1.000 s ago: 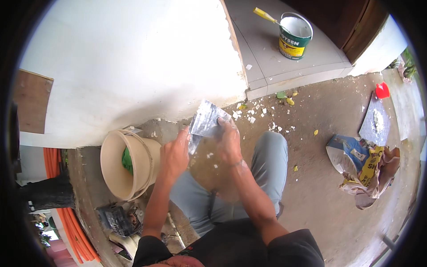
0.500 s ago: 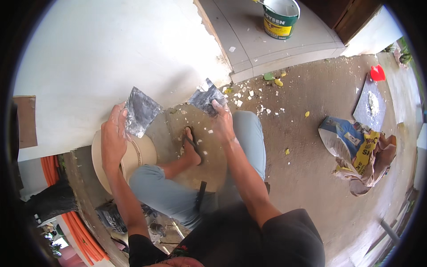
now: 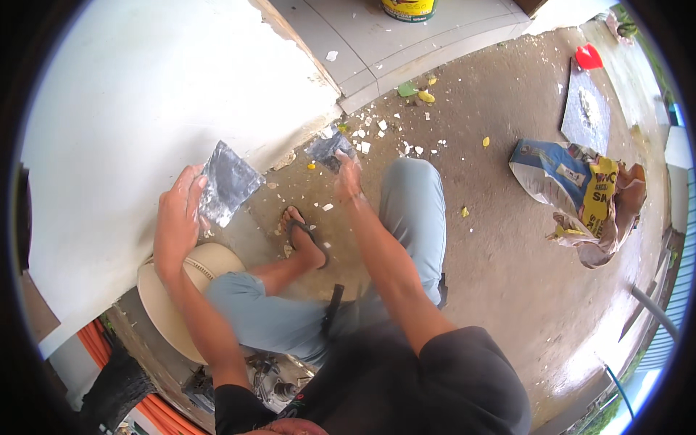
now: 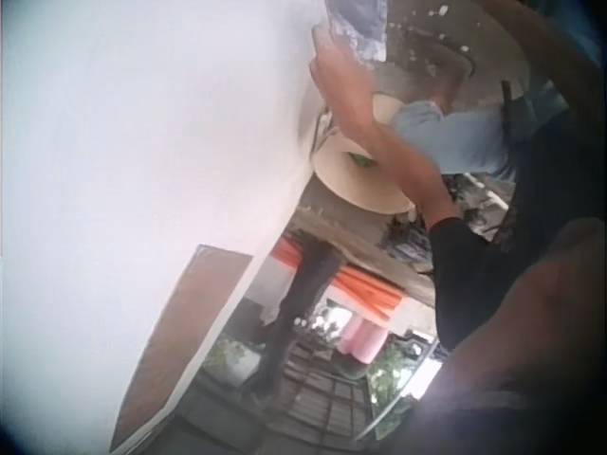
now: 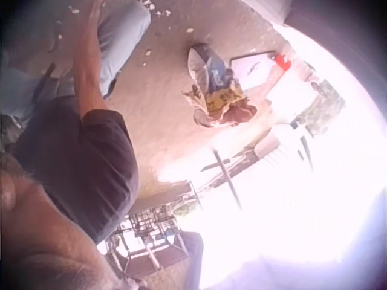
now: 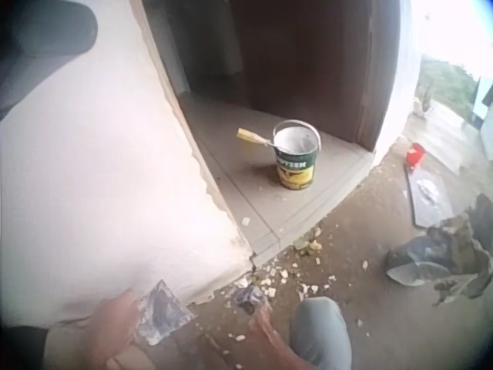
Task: The person scoops plaster onto putty knives, applies and smooths the compound along the wall and doorframe, and then plasters the lower section of the wall.
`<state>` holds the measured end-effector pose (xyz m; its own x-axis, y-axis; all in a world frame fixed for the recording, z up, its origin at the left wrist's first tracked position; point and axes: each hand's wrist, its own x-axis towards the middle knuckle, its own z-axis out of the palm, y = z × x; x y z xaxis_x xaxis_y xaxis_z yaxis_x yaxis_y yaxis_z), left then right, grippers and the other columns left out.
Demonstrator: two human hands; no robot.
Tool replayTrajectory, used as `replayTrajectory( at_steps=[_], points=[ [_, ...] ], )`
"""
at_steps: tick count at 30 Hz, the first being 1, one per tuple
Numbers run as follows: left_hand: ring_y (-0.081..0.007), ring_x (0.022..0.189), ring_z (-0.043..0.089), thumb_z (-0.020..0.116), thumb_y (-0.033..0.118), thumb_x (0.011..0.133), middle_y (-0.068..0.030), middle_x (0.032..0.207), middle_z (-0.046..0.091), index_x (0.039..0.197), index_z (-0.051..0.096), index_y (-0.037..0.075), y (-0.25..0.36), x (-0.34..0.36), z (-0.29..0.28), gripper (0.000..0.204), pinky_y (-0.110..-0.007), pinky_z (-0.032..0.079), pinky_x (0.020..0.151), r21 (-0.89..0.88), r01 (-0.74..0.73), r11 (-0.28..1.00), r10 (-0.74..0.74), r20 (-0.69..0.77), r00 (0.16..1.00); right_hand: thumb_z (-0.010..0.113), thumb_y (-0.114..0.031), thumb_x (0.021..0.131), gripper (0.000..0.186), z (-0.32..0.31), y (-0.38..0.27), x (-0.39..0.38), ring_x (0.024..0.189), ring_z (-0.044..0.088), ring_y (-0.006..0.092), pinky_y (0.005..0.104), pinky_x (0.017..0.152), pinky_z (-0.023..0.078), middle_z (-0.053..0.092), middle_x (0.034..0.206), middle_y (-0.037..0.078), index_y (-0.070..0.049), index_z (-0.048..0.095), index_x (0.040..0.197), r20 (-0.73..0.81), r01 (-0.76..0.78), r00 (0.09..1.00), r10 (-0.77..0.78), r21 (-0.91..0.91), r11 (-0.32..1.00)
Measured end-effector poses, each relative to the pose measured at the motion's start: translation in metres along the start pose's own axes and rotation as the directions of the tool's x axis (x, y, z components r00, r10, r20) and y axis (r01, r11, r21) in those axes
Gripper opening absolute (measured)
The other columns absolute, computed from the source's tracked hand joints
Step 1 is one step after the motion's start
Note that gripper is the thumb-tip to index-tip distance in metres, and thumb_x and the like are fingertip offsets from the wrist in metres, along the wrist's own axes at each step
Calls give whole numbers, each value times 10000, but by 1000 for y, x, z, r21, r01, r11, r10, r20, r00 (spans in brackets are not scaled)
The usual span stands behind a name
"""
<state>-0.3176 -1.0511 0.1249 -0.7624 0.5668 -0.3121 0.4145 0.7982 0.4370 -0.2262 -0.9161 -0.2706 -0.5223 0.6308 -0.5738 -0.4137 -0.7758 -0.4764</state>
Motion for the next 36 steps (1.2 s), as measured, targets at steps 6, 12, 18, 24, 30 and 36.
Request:
replayTrajectory(
  at_steps=[6, 12, 18, 24, 30, 36],
  points=[
    [-174, 499, 499, 458, 216, 1033, -129, 692, 534, 1169, 571, -12, -36, -17, -6, 289, -337, 436, 516, -41, 91, 995, -92, -28, 995, 631, -138, 861, 330, 21, 30, 13, 928, 618, 180, 331, 791, 490, 640, 1035, 72, -29, 578, 1168, -189, -103, 980, 64, -204, 974],
    [-179, 515, 535, 454, 191, 1032, -146, 735, 600, 1147, 584, -14, -36, -20, -9, 268, -319, 461, 513, -121, 102, 987, -105, -16, 994, 655, -146, 842, 328, 6, 43, 57, 902, 583, 203, 335, 819, 451, 636, 1048, 86, 13, 603, 1124, -310, -44, 950, -32, -236, 971],
    [-180, 530, 557, 483, 163, 1016, -153, 750, 622, 1140, 590, -19, -40, -28, -12, 245, -315, 470, 517, -56, 78, 995, -80, -36, 996, 684, -113, 816, 318, 5, 60, 86, 876, 628, 251, 351, 776, 485, 658, 996, 133, 8, 624, 1104, -417, -59, 907, -57, -261, 964],
    [-186, 532, 555, 496, 146, 1008, -158, 752, 620, 1142, 589, -19, -53, -30, -11, 232, -324, 471, 520, -96, 64, 993, -68, -42, 997, 648, -137, 850, 284, 40, 52, 98, 850, 627, 221, 352, 728, 501, 649, 978, 127, 34, 611, 1073, -357, -74, 933, -41, -304, 950],
    [-211, 504, 549, 474, 168, 1019, -168, 751, 610, 1124, 588, 0, -50, -29, -11, 228, -346, 442, 506, -99, 16, 995, -22, -56, 998, 613, -160, 884, 272, 92, 20, 84, 825, 625, 192, 353, 680, 517, 640, 960, 121, 60, 597, 1043, -282, -21, 957, -72, -315, 949],
    [-228, 495, 575, 463, 177, 1023, -173, 742, 610, 1116, 582, 20, -33, -29, -13, 218, -357, 440, 506, -139, -6, 990, -2, -61, 998, 551, -65, 840, 355, 163, -32, 49, 859, 599, 273, 402, 757, 496, 613, 1025, 176, 28, 488, 1176, -281, 34, 938, -200, -502, 864]
  ],
)
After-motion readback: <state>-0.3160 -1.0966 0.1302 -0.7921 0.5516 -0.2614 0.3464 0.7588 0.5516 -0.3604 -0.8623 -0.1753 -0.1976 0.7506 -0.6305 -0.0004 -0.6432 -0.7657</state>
